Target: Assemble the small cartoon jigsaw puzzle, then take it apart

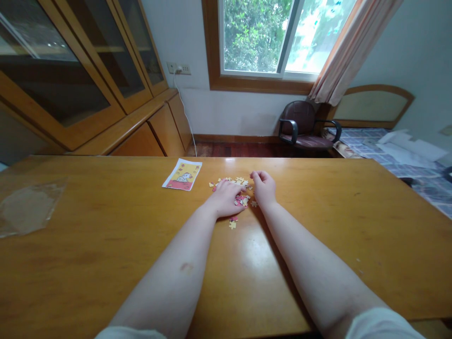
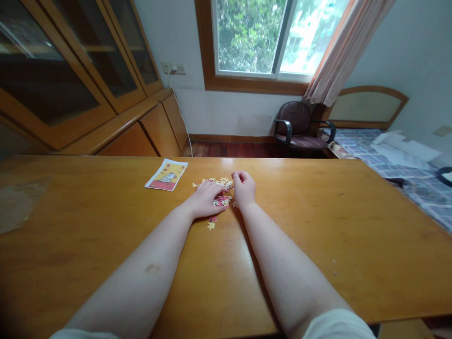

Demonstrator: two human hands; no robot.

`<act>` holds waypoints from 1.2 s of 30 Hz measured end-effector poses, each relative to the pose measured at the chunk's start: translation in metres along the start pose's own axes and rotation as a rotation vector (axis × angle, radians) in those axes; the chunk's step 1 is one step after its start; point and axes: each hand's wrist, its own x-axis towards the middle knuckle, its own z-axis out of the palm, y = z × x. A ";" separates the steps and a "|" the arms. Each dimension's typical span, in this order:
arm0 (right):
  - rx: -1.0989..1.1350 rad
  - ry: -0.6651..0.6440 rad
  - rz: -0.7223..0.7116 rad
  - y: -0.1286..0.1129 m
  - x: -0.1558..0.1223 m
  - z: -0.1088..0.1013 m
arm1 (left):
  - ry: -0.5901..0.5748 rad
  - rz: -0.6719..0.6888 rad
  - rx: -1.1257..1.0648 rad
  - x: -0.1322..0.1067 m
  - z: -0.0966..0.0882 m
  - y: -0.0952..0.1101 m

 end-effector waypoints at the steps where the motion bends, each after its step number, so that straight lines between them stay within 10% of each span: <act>1: -0.011 -0.007 -0.007 0.000 0.000 0.000 | 0.001 -0.001 0.014 0.000 -0.001 0.000; 36: -0.089 -0.103 -0.022 0.004 -0.002 0.003 | 0.030 0.059 -0.163 0.004 -0.003 -0.004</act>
